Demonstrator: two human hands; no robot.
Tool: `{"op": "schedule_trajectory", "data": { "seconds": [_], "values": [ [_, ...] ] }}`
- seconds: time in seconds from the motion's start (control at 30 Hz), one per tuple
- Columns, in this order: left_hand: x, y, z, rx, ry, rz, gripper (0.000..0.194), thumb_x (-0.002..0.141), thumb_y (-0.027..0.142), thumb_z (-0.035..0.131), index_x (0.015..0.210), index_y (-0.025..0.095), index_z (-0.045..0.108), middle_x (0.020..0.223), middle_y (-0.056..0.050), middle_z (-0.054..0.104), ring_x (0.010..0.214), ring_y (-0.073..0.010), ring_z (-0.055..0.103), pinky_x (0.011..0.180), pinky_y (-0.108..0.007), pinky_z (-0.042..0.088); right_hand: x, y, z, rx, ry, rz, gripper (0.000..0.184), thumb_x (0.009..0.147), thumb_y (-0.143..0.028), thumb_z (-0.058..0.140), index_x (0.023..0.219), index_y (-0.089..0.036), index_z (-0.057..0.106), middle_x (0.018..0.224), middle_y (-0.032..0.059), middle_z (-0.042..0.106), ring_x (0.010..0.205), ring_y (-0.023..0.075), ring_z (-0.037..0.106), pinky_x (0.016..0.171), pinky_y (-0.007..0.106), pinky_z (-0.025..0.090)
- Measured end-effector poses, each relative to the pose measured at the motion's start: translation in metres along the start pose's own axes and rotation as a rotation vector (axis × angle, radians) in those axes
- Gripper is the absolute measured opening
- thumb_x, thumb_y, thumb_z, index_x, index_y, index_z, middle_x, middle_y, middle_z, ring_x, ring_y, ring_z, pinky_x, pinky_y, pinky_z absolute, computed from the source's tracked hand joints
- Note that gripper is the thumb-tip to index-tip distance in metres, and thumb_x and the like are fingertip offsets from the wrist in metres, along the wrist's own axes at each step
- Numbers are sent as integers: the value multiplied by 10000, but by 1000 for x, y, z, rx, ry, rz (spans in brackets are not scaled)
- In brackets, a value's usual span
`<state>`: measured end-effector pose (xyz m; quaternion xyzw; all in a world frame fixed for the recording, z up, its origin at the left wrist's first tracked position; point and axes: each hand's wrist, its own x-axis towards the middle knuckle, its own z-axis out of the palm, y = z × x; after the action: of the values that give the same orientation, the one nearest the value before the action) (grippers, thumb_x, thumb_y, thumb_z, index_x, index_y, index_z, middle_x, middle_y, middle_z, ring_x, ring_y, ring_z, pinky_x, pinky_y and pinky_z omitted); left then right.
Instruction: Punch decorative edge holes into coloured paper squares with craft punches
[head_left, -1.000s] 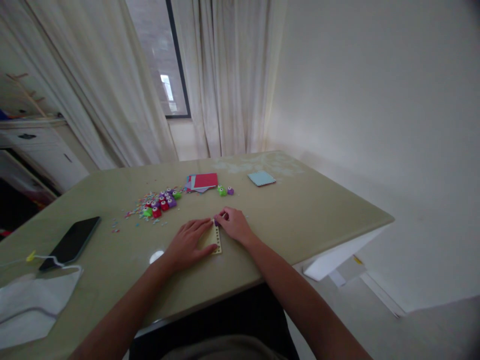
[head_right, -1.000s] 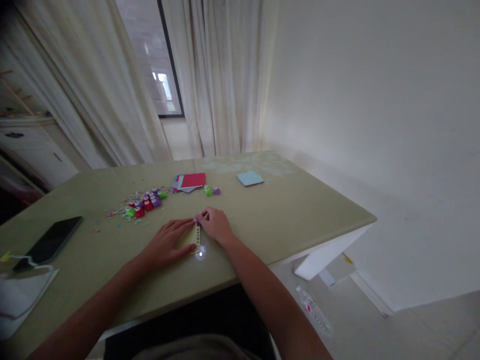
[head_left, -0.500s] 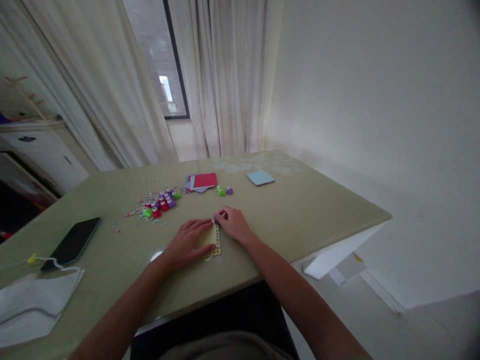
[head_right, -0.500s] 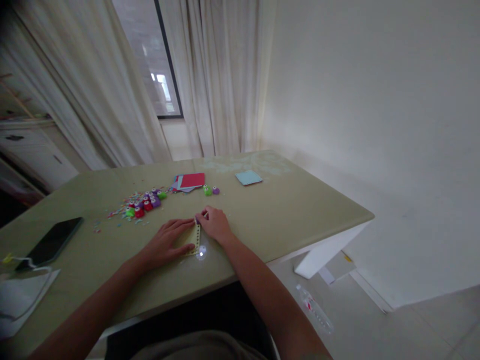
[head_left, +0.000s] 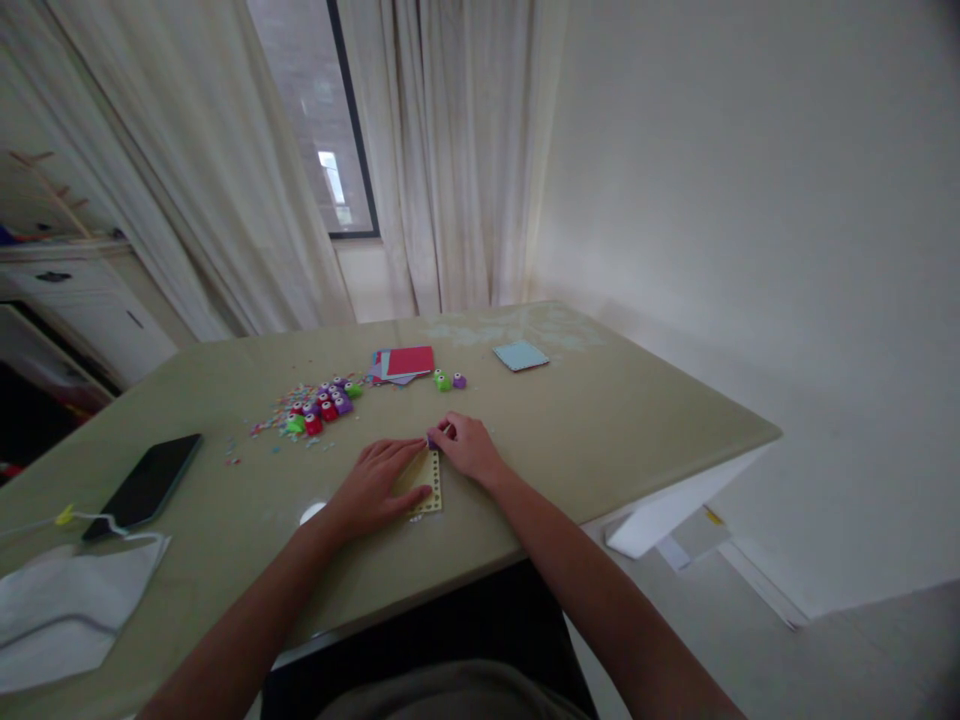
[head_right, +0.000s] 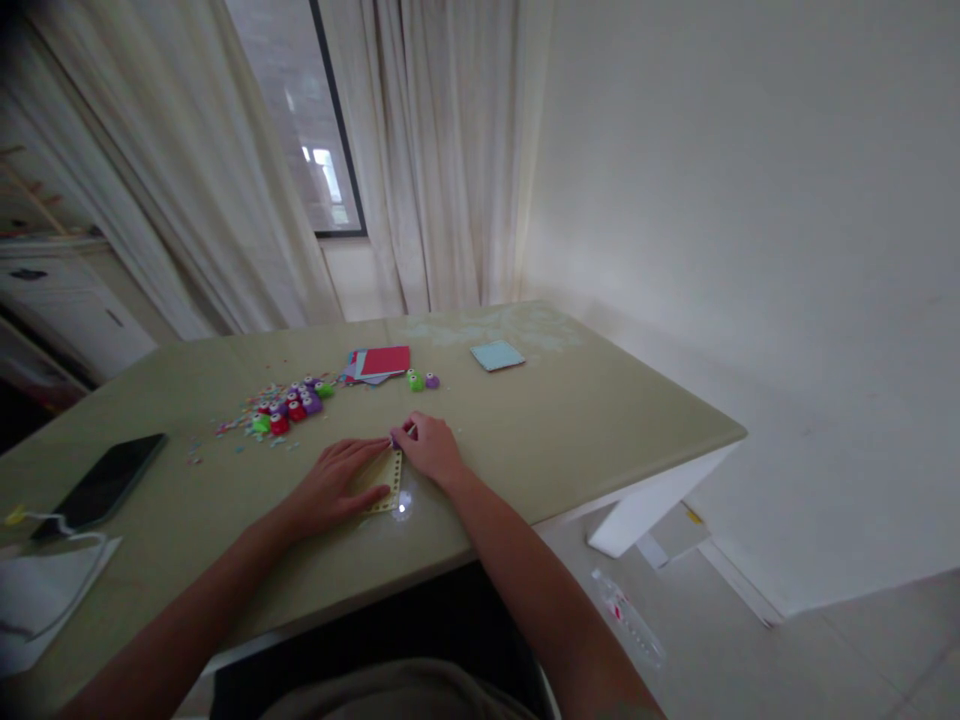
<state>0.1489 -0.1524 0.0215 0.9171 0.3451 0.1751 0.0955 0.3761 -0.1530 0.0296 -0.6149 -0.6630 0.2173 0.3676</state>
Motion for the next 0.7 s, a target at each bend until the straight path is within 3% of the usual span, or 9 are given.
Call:
{"op": "schedule_trajectory", "data": {
  "seconds": [0.2, 0.27, 0.33, 0.4, 0.5, 0.7],
  "values": [
    [0, 0, 0, 0, 2, -21, 713, 994, 667, 644, 1571, 253, 583, 1561, -122, 648, 1407, -364, 582, 1211, -553, 401, 1, 3, -2, 35, 41, -2, 108, 1030, -181, 691, 961, -185, 774, 905, 52, 765, 829, 180, 673, 833, 285, 475],
    [0, -1, 0, 1, 7, -28, 713, 991, 669, 647, 1574, 265, 579, 1563, -118, 645, 1409, -364, 577, 1210, -556, 399, 1, 4, -2, 48, 56, -4, 20, 970, -187, 774, 989, -191, 780, 987, 59, 743, 881, 187, 668, 884, 300, 484],
    [0, -1, 0, 1, 11, -29, 707, 991, 662, 648, 1580, 278, 574, 1556, -113, 651, 1404, -362, 580, 1210, -558, 396, 1, 7, -1, 71, 65, -1, 153, 869, -183, 875, 993, -197, 787, 1068, 67, 722, 928, 199, 667, 927, 323, 493],
    [0, -1, 0, 1, 13, -28, 700, 993, 656, 646, 1579, 280, 576, 1553, -113, 653, 1401, -362, 583, 1213, -558, 393, 3, 9, -1, 109, 71, 10, 168, 837, -150, 882, 969, -194, 788, 1091, 75, 723, 962, 210, 672, 960, 345, 499],
    [0, -1, 1, 1, 18, -29, 694, 993, 658, 644, 1571, 278, 585, 1547, -115, 656, 1397, -364, 588, 1214, -557, 393, 10, 11, -2, 212, 61, 27, 65, 935, -170, 772, 995, -190, 786, 1038, 73, 774, 947, 202, 705, 930, 335, 534],
    [0, -1, 1, 4, 19, -37, 687, 995, 673, 636, 1548, 266, 603, 1528, -119, 668, 1387, -371, 592, 1200, -565, 404, 16, 13, -5, 391, -1, 24, 249, 1056, -344, 609, 1148, -176, 767, 1077, 88, 835, 945, 195, 777, 770, 271, 583]
  ]
}}
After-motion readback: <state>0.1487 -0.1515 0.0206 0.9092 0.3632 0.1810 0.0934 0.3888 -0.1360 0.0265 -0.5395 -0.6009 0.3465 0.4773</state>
